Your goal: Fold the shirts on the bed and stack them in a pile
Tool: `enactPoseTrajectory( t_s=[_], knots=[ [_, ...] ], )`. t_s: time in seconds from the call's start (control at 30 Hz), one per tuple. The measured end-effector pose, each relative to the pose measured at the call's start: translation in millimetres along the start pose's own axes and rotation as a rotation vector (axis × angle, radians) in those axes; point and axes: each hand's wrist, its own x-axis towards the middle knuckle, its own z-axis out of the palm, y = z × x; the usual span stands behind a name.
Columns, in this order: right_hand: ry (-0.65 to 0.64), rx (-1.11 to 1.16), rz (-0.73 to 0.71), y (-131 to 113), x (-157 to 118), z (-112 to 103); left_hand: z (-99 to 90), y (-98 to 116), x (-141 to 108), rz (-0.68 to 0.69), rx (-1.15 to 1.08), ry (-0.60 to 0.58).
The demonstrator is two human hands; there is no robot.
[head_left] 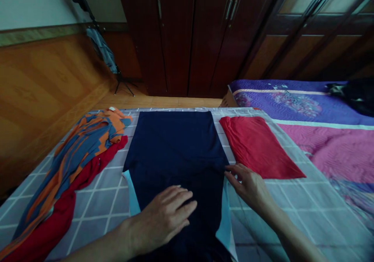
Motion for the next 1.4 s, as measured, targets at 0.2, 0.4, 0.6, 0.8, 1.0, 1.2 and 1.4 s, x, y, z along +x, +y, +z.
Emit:
enactPoseTrajectory(
  t_s=[0.2,0.4,0.6,0.8,1.0,1.2,1.4],
  knots=[
    [-0.08,-0.136,0.112,-2,-1,1,26.1,43,40,0.272,0.113,0.016],
    [-0.025,-0.135,0.162,8,-7,1,32.8,62,40,0.326,0.099,-0.049],
    [0.155,-0.079,-0.205,-9,-44,3,32.8,64,16,0.089,0.041,-0.169],
    [-0.167,0.002,-0.456,-39,-109,3,5.3,42,-13,-0.156,-0.171,-0.244],
    [0.016,-0.15,-0.614,-41,-134,25,-11.8,33,-59,-0.299,-0.196,-0.346],
    [0.143,-0.124,-0.636,-45,-125,47,-4.5,45,-68,-0.333,-0.115,-0.412],
    [0.017,-0.033,-0.628,-45,-129,40,2.0,46,-77,-0.256,-0.15,-0.355]
  ],
)
